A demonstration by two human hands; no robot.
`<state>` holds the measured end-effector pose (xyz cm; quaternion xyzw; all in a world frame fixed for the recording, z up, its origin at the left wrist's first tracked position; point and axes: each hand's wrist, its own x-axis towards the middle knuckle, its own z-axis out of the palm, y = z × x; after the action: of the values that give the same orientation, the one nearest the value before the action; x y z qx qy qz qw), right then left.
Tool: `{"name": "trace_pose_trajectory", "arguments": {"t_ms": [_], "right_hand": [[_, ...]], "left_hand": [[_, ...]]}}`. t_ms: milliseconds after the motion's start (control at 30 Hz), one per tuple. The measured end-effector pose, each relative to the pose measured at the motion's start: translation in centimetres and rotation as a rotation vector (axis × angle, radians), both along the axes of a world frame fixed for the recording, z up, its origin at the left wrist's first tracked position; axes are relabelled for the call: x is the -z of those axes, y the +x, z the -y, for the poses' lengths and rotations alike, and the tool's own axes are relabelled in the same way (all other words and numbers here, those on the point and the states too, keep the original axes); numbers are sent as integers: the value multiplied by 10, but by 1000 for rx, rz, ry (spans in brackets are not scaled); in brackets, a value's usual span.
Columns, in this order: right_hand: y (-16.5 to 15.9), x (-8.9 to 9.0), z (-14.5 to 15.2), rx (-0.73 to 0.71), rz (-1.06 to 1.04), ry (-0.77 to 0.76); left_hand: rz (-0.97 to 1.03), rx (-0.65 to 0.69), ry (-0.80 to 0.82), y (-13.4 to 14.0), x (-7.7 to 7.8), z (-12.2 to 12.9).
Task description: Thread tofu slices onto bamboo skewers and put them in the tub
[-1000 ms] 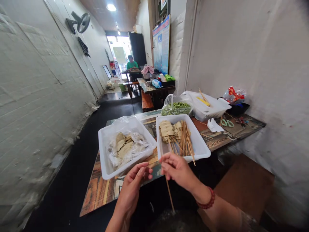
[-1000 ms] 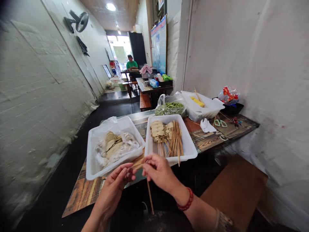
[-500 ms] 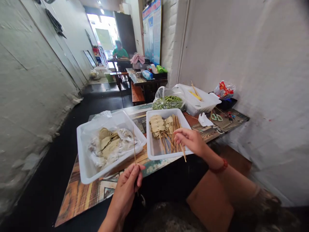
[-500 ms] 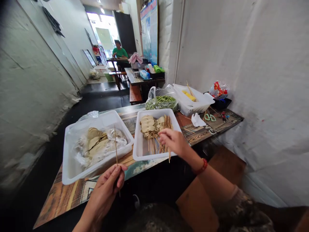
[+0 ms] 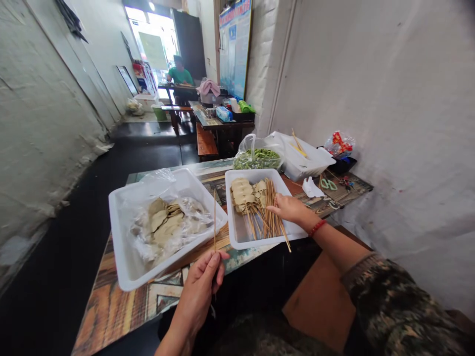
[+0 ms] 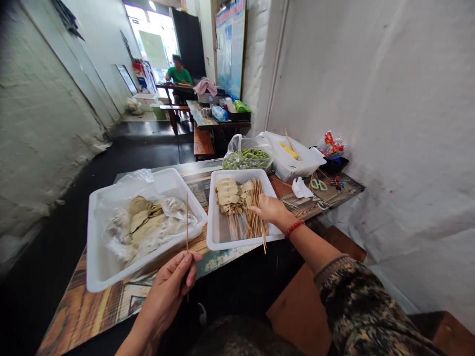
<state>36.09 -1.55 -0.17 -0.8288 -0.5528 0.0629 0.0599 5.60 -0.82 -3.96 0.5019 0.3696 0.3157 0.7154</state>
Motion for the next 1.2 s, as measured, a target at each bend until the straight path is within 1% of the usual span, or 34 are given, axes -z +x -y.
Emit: {"name": "trace_pose_trajectory", "arguments": {"t_ms": [167,300,467,600,733,1000,1200], "right_hand": [[-7,17,-14,60,54,-38],[-3,29,-23,88,35,-21],[10,35,-28,145,-9,23],[10,39,-31,208,-31,51],[6,39,-33,241,-41,69],[9,31,-23,245,-42,113],[6,28,-25,215,-89,20]], "left_hand": [[23,4,-8,-3,0,-1],[43,12,-13,-5,1,-2],[72,27,0,-11,2,-5],[91,15,-2,-17,2,-6],[103,-7,-17,-23,3,-6],[98,-43,-29,-26,6,-11],[101,-37,-36,-22,7,-12]]}}
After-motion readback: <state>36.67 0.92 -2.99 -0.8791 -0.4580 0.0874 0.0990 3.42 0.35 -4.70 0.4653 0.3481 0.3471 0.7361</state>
